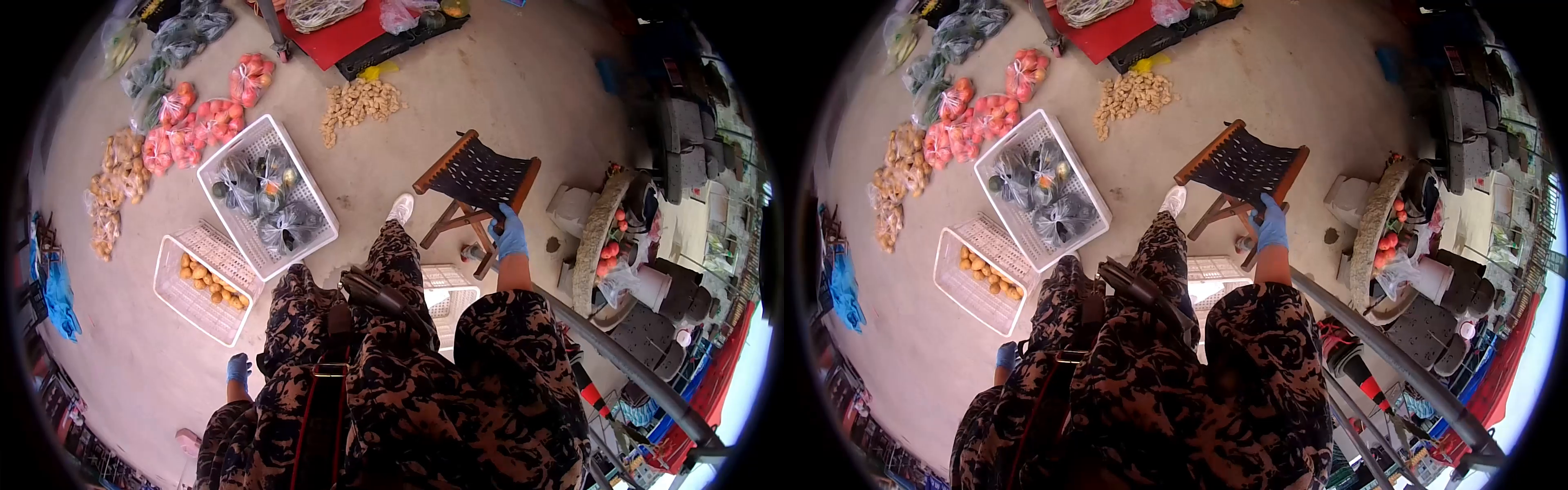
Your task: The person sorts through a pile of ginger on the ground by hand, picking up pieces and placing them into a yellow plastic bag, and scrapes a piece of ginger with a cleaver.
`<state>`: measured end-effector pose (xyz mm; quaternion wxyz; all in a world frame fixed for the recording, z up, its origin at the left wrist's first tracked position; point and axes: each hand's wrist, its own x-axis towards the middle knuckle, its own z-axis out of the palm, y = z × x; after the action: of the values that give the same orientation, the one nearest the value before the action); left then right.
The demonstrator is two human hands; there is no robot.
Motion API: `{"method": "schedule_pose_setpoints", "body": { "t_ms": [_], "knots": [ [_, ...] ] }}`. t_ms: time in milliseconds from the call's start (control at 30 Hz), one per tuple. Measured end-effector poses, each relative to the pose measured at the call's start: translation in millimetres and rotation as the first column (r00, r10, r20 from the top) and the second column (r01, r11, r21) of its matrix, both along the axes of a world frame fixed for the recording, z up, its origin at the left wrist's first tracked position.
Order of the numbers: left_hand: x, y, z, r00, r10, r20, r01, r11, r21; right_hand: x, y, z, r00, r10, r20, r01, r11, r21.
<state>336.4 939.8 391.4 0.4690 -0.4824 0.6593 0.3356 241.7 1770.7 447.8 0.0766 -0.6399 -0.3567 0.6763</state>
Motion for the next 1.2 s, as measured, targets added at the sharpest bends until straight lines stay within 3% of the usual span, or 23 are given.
{"method": "schedule_pose_setpoints", "body": {
  "t_ms": [33, 67, 133, 233, 400, 500, 567, 600, 667, 700, 767, 933, 1067, 1100, 1133, 1200],
  "knots": [
    [-25, 56, 23, 0.980, -0.201, 0.017, 0.200, 0.979, 0.034, -29, 11, -7, 0.992, -0.037, 0.119, 0.033, 0.999, 0.035],
    [-46, 110, 42, 0.973, -0.223, -0.050, 0.225, 0.974, 0.026, -43, 36, -35, 0.993, -0.030, 0.117, 0.033, 0.999, -0.018],
    [-97, 195, 60, 0.970, -0.166, -0.177, 0.175, 0.984, 0.036, -72, 77, -97, 0.995, -0.011, 0.100, 0.022, 0.993, -0.113],
    [-155, 280, 76, 0.945, -0.064, -0.321, 0.072, 0.997, 0.013, -109, 103, -137, 0.996, 0.064, 0.056, -0.057, 0.991, -0.118],
    [-183, 359, 66, 0.932, -0.197, -0.304, 0.220, 0.974, 0.043, -86, 141, -208, 0.990, 0.110, 0.090, -0.103, 0.991, -0.081],
    [-178, 372, 44, 0.940, -0.264, -0.216, 0.286, 0.955, 0.076, -36, 170, -269, 0.895, 0.208, 0.394, -0.197, 0.978, -0.069],
    [-175, 377, 27, 0.928, -0.296, -0.228, 0.319, 0.945, 0.074, -10, 192, -298, 0.909, 0.133, 0.395, -0.089, 0.988, -0.127],
    [-177, 379, 22, 0.924, -0.300, -0.236, 0.327, 0.941, 0.088, 2, 197, -298, 0.908, 0.095, 0.407, -0.035, 0.987, -0.154],
    [-187, 386, 9, 0.906, -0.322, -0.276, 0.362, 0.926, 0.110, -30, 188, -262, 0.907, 0.244, 0.344, -0.206, 0.968, -0.144],
    [-198, 393, 4, 0.937, -0.271, -0.220, 0.301, 0.947, 0.116, -57, 179, -238, 0.878, 0.332, 0.346, -0.295, 0.943, -0.155],
    [-211, 394, -16, 0.914, -0.268, -0.304, 0.323, 0.935, 0.148, -85, 163, -220, 0.820, 0.493, 0.290, -0.464, 0.870, -0.167],
    [-297, 419, -45, 0.873, -0.292, -0.391, 0.386, 0.904, 0.186, -167, 114, -172, 0.750, 0.624, 0.218, -0.594, 0.781, -0.193],
    [-377, 422, -75, 0.850, -0.186, -0.493, 0.334, 0.914, 0.231, -218, 80, -172, 0.671, 0.713, 0.202, -0.681, 0.701, -0.210],
    [-391, 418, -86, 0.887, -0.069, -0.457, 0.198, 0.950, 0.241, -240, 68, -165, 0.624, 0.741, 0.248, -0.710, 0.671, -0.216],
    [-429, 436, -62, 0.895, 0.042, -0.444, 0.101, 0.951, 0.293, -258, 60, -160, 0.598, 0.763, 0.244, -0.716, 0.646, -0.264],
    [-461, 440, -64, 0.883, 0.098, -0.459, 0.055, 0.950, 0.308, -298, 46, -157, 0.553, 0.802, 0.226, -0.725, 0.597, -0.344]
  ]
}}
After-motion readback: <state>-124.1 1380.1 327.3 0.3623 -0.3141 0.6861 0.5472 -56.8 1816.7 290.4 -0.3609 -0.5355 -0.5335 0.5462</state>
